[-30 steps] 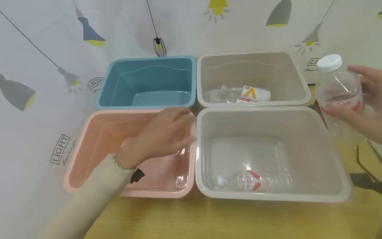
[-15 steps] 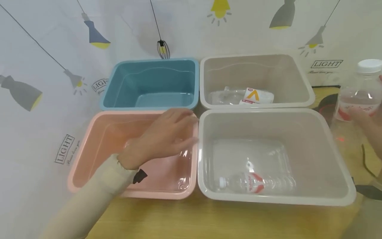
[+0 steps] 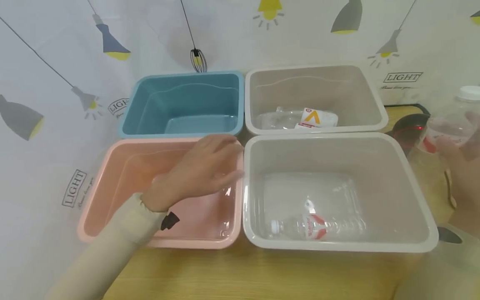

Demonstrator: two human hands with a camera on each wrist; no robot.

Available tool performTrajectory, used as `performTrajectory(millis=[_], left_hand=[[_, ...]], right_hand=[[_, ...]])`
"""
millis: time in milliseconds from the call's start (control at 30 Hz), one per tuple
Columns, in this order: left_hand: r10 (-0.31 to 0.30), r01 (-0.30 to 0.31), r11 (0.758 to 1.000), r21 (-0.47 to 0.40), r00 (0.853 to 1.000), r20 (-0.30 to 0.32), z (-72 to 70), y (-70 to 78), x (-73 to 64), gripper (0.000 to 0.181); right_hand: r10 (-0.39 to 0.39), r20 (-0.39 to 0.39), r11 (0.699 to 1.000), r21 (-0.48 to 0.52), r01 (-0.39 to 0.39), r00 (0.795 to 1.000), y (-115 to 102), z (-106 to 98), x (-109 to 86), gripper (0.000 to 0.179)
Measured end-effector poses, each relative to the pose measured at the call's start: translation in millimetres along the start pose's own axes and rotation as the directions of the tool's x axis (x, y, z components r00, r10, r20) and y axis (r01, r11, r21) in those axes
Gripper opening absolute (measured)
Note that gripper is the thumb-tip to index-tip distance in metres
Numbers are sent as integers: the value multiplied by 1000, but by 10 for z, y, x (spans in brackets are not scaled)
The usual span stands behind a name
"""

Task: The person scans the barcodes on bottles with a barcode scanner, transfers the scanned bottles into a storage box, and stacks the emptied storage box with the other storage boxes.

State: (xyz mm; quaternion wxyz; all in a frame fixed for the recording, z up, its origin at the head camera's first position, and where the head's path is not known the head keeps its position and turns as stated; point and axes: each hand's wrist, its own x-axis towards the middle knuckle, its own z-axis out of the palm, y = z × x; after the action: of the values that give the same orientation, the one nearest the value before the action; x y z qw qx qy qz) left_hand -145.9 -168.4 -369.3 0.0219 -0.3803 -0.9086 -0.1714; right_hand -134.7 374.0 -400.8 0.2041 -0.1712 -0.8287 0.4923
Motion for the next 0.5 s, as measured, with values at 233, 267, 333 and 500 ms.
performTrajectory(millis=[233,267,333,500], left_hand=[[-4,4,1000,6,1000,11,-47,-12,-16,52],[-2,2,1000,6,1000,8,-50,-11,-12,52],[4,-4,1000,7,1000,0,-50,-10,-6,52],[20,-20,1000,7,1000,-23,-30,-13,-5,51]], right_hand=[[46,-30,863,504,-24,998,41,109,28,71],[63,-21,880,474,-45,998,25,102,33,71],[134,-9,950,285,-126,991,-20,63,25,72],[123,-15,992,-15,-124,992,-62,13,-47,67]])
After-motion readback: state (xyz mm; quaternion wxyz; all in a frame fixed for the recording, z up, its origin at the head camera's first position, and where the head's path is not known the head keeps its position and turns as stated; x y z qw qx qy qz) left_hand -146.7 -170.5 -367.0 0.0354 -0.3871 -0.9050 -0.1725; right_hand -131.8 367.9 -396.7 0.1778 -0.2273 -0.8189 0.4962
